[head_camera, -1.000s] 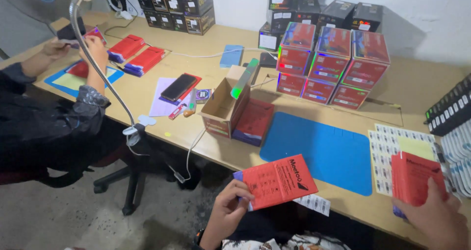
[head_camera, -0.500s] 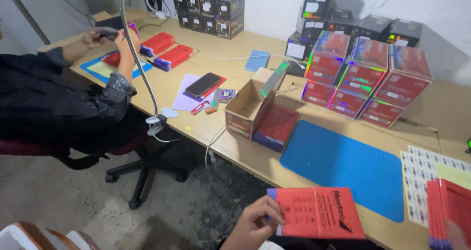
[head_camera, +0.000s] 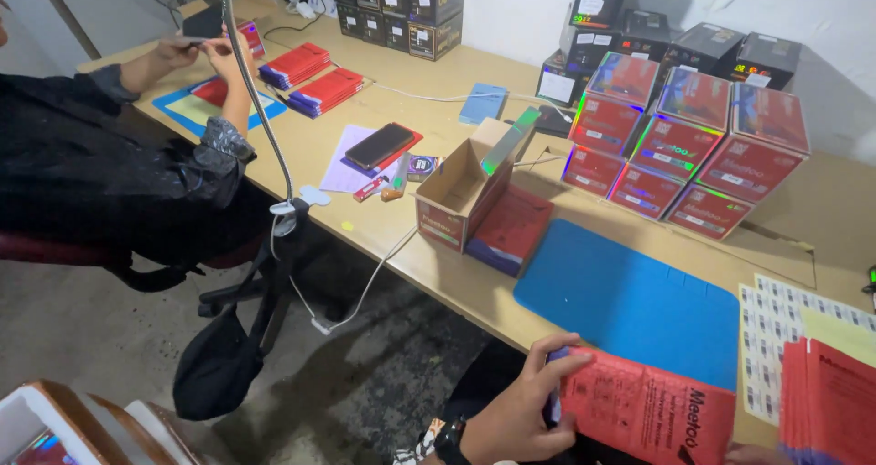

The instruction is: The person picks up mobile phone screens, peels off protective films, and places them into small red envelopes on a desk.

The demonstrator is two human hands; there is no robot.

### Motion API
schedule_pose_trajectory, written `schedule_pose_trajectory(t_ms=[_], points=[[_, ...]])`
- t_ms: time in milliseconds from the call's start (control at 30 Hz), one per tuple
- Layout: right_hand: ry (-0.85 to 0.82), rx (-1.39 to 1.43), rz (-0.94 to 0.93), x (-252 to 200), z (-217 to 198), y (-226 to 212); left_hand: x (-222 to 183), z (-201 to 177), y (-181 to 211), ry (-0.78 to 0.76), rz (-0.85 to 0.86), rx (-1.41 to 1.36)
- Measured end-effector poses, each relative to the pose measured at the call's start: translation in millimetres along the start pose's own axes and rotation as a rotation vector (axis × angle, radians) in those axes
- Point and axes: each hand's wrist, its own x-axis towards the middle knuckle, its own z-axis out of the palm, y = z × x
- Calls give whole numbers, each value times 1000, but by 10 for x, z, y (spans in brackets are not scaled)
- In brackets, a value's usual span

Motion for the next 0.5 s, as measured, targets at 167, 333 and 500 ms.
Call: schedule_pose_trajectory(t_ms=[167, 333, 500], points=[[-47, 7, -37, -65, 711, 427, 226, -26, -163, -40, 42, 213], [-63, 22, -42, 58, 921, 1202, 406, -54, -569, -13, 185, 278], [138, -343, -512, 500, 404, 1613, 480, 48, -880, -206, 203, 251]])
